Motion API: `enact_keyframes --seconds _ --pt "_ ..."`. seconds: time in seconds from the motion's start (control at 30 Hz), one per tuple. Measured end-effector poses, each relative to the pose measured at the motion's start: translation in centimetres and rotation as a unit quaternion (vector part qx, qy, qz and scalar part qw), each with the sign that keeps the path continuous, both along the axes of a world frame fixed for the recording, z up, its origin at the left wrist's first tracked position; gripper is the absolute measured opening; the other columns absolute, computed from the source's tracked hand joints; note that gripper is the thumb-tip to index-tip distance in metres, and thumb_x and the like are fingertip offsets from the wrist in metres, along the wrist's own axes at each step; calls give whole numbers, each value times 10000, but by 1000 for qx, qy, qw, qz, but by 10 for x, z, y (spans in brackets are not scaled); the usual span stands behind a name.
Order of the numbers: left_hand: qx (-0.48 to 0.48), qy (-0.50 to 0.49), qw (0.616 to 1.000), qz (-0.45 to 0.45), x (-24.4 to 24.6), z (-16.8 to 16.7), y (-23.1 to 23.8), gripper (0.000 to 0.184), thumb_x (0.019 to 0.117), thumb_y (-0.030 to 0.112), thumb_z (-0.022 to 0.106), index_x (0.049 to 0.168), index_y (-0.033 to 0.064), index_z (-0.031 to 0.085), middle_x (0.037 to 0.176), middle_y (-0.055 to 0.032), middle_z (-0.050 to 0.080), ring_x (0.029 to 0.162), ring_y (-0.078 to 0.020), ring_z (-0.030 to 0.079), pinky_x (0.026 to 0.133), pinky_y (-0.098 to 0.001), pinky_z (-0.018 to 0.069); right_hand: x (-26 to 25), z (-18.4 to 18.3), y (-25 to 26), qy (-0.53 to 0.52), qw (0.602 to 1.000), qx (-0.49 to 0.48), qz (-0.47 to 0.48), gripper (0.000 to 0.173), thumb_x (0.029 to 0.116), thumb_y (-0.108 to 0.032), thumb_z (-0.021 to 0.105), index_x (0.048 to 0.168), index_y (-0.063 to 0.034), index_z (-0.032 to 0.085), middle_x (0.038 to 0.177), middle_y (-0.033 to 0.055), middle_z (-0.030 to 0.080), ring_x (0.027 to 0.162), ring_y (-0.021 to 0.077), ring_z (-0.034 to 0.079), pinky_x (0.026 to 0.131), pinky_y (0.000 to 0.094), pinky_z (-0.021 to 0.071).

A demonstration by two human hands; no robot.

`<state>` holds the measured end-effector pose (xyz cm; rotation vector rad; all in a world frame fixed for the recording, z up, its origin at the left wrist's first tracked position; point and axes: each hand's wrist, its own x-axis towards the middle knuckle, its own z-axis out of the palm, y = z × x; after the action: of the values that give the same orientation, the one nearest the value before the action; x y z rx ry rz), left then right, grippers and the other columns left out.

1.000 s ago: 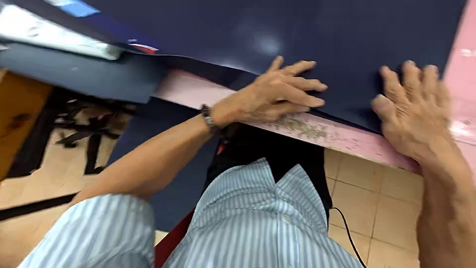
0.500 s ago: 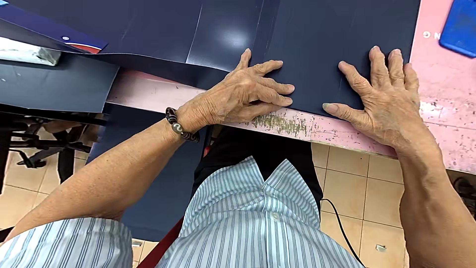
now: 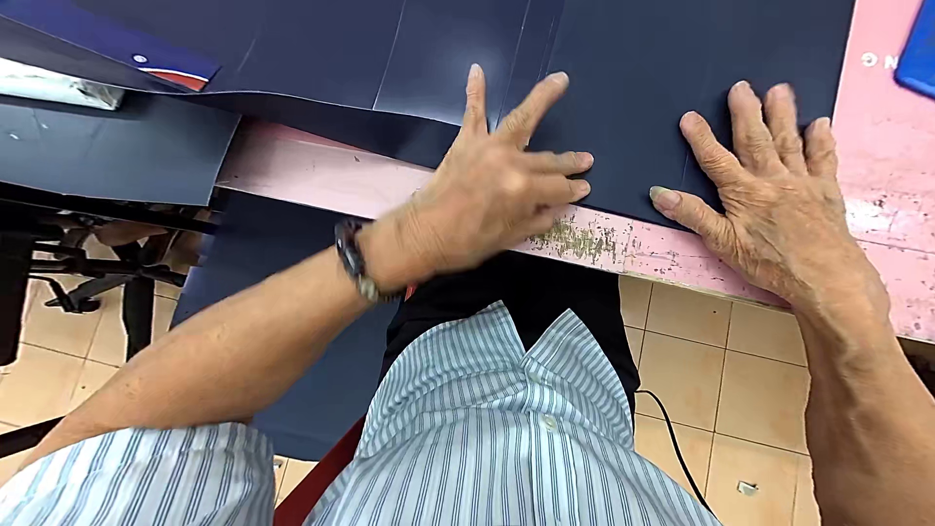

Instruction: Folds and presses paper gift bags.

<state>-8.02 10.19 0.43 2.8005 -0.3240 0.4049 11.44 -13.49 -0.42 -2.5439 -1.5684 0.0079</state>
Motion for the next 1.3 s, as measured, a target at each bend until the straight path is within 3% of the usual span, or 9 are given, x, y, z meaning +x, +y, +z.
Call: enact_keyframes --seconds 0.07,0.17,0.43,0.6,0.7,0.83,0.93,1.13,1.3 --pt "108 26 993 51 -13 4 -35 416 1064 229 442 1327 -25 642 1445 -222 582 1469 -484 360 1154 -776 143 -2 1 -1 2 1000 9 18 819 1003 -725 266 1635 -206 308 1703 168 207 1556 455 174 1166 752 101" --pt "137 49 985 95 -16 -12 -70 936 991 675 405 1450 -140 452 1495 -387 430 1437 -513 393 1193 -604 290 1 -2 -2 -2 1000 14 21 834 993 -738 265 1637 -209 301 1705 140 219 1554 448 185 1157 757 121" --pt "100 33 992 73 -2 -15 -81 919 947 726 429 1488 -15 474 1527 -302 442 1424 -495 411 1111 -662 338 5 -8 -2 -12 1000 20 5 851 978 -754 261 1635 -215 305 1707 138 214 1559 441 168 1158 747 95" --pt "40 -9 998 53 69 18 -67 412 1063 335 473 931 11 691 781 -155 655 675 -348 660 547 -454 462 0 -7 0 -14 999 38 3 798 994 -672 292 1603 -163 379 1687 160 261 1546 453 207 1142 755 116" --pt "45 -34 996 69 123 5 -64 263 1018 104 468 963 -49 675 882 -219 665 890 -416 674 679 -511 483 -2 -11 1 -10 999 52 -5 820 997 -690 308 1570 -117 433 1671 139 312 1555 414 216 1162 740 99" --pt "-3 -50 997 58 139 -12 -57 366 1085 310 410 1170 24 620 1219 -218 614 1177 -402 590 834 -543 448 17 -2 -14 105 985 120 69 669 1035 -471 424 1529 -21 461 1630 137 395 1553 352 259 1201 684 90" --pt "46 -27 998 45 141 -16 -53 546 1066 505 340 1437 180 574 1421 -241 541 1244 -429 549 835 -567 426 54 19 -30 155 965 212 -19 394 1065 -193 456 1379 -23 624 1365 133 656 1236 208 634 1075 404 485" --pt "108 20 993 37 141 -14 -49 582 1056 541 250 1513 300 518 1500 -215 498 1354 -415 474 822 -571 407 145 31 -21 19 939 24 -343 913 983 -661 496 1364 169 506 1382 439 473 1336 635 395 1018 776 325" --pt "110 23 993 49 140 -12 -48 638 1037 555 266 1518 213 509 1507 -185 501 1351 -392 486 876 -602 378 158 62 -10 68 933 -101 -338 342 1043 -164 515 974 164 578 1041 405 599 1104 580 580 858 707 436"
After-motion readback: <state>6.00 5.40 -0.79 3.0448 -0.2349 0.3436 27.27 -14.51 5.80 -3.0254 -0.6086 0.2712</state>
